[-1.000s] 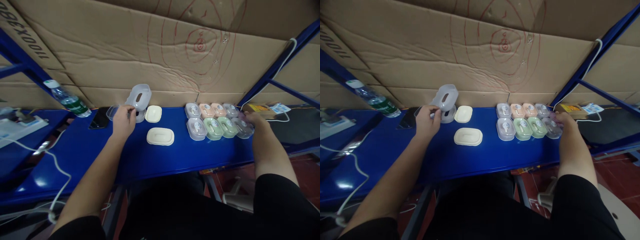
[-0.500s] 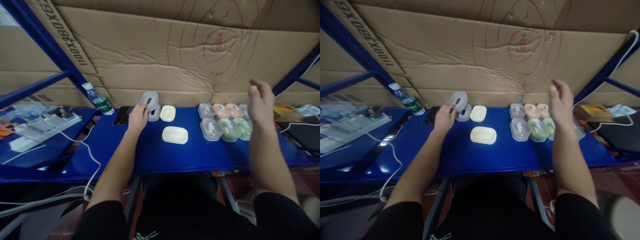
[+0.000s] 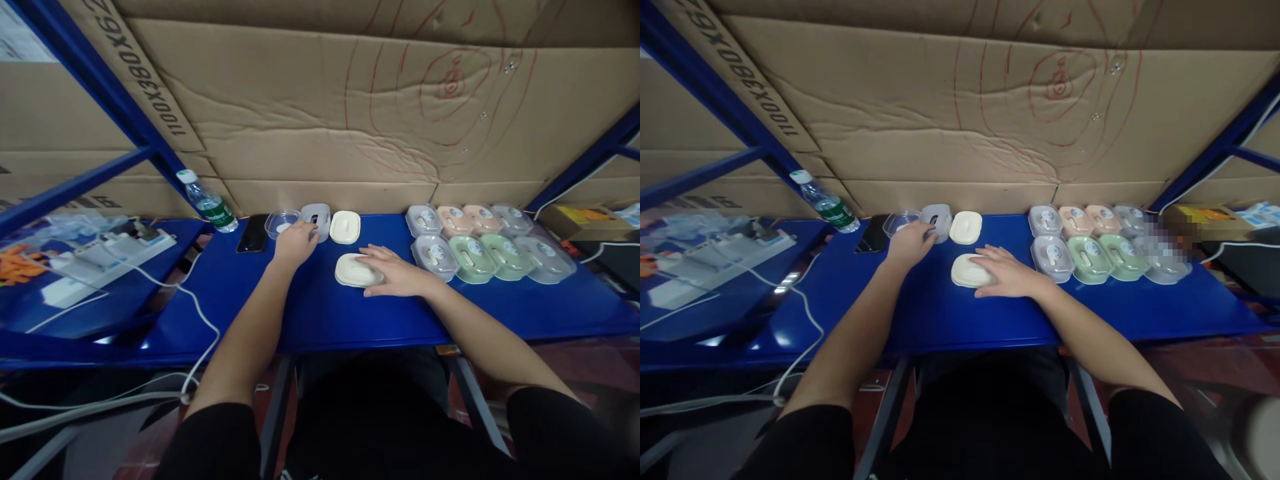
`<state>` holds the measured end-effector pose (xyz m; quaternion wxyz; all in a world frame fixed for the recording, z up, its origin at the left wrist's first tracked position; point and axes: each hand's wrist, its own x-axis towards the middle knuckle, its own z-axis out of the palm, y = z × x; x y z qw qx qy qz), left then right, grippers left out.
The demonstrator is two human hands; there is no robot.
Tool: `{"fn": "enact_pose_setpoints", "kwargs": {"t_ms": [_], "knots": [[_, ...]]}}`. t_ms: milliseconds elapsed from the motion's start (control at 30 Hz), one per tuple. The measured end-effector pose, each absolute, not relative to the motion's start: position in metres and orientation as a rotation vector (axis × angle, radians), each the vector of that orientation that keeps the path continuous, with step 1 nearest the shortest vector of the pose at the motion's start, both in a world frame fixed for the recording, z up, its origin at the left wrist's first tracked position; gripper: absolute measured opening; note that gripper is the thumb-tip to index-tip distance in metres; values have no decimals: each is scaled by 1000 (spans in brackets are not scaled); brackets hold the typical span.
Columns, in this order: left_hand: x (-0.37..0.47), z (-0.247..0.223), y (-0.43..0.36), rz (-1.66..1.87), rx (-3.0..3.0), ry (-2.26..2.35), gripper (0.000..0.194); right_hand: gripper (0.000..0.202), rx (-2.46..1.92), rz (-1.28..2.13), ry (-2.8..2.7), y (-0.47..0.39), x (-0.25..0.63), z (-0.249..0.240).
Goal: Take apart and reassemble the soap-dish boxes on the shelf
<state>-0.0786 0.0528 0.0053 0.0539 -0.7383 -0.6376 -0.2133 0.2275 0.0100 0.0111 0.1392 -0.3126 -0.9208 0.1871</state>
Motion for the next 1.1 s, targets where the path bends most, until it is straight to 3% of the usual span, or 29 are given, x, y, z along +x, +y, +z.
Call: {"fn": "enact_pose_setpoints", "kwargs": {"t_ms": [167,267,533,800,967,1100], "knots": [[-76,4,53,-582,-2203,-2024,34,107,-1022,470,-2738,13,234,10],[-74,6,50,-584,-2196,-2032,34,105,-1070,493,-2775,17,235,10],[-70,7,49,-614,-2239,-1975,32,81,-905,473,-2690,23,235,10],[-70,8,46,-656,-2204,-2015,33,38,-957,469,-2382,16,231,20],[-63,12,41,-818,-2192,-1994,50,60,-1219,539,-1926,24,227,9],[-54,17,37,-939,-2205,-1903,51,62,-1220,643,-1742,31,224,1]]}}
